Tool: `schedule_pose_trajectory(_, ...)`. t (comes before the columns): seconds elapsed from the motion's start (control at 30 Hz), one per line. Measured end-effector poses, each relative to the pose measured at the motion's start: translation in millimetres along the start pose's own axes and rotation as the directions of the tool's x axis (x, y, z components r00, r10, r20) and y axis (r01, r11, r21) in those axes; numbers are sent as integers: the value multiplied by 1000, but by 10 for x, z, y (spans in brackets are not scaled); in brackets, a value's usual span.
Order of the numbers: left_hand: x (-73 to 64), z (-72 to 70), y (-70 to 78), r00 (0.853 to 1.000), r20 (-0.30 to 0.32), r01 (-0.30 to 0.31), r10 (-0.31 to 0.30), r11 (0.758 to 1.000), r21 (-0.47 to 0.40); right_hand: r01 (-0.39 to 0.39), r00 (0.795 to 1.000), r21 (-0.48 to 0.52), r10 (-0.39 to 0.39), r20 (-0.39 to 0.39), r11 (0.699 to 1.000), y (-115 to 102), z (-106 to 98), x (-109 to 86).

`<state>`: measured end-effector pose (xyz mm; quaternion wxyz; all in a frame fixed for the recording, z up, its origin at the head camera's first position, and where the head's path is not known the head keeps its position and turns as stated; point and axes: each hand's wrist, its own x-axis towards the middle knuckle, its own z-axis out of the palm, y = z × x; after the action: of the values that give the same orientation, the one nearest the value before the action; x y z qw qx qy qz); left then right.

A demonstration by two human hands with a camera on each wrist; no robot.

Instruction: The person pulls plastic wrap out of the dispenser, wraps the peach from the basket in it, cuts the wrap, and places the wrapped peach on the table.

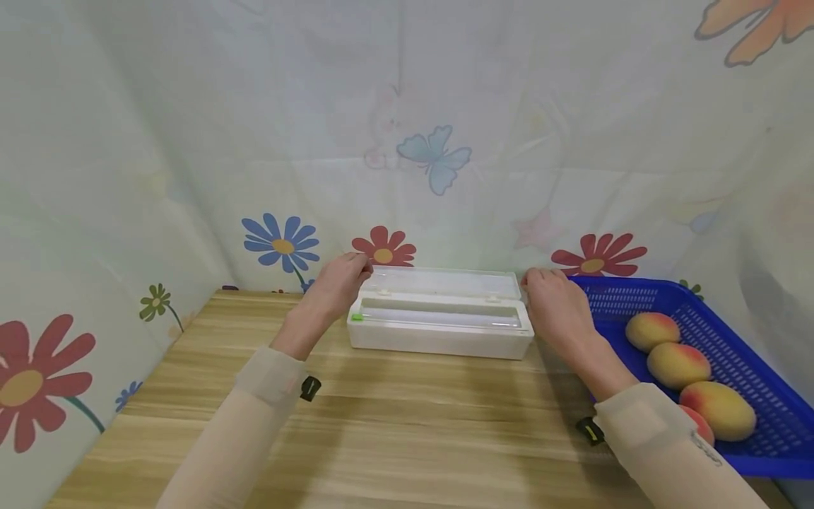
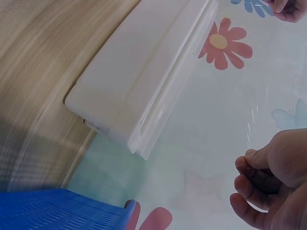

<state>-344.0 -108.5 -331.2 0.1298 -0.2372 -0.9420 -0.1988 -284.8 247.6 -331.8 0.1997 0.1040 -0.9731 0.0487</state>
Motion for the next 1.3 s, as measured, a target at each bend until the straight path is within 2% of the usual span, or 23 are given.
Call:
schedule_pose_trajectory(0.43, -48, -54, 62, 999, 23, 21, -22, 999, 33, 48, 998, 6, -47, -52, 999, 7, -64, -55)
schedule_pose_trajectory(0.77, -57, -96, 86, 1000, -1, -9, 9, 998, 61, 77, 997, 7, -77, -19, 997, 5, -138, -59)
schedule_pose_trajectory(1.03, -68, -135, 89, 999, -13, -45, 46, 997, 57, 113, 993, -22, -114, -42, 993, -7, -169, -78)
schedule_pose_trajectory(1.3, -97, -167, 106, 996, -38, -73, 75, 995, 63, 103, 994, -35, -105, -43, 994, -28, -229, -93)
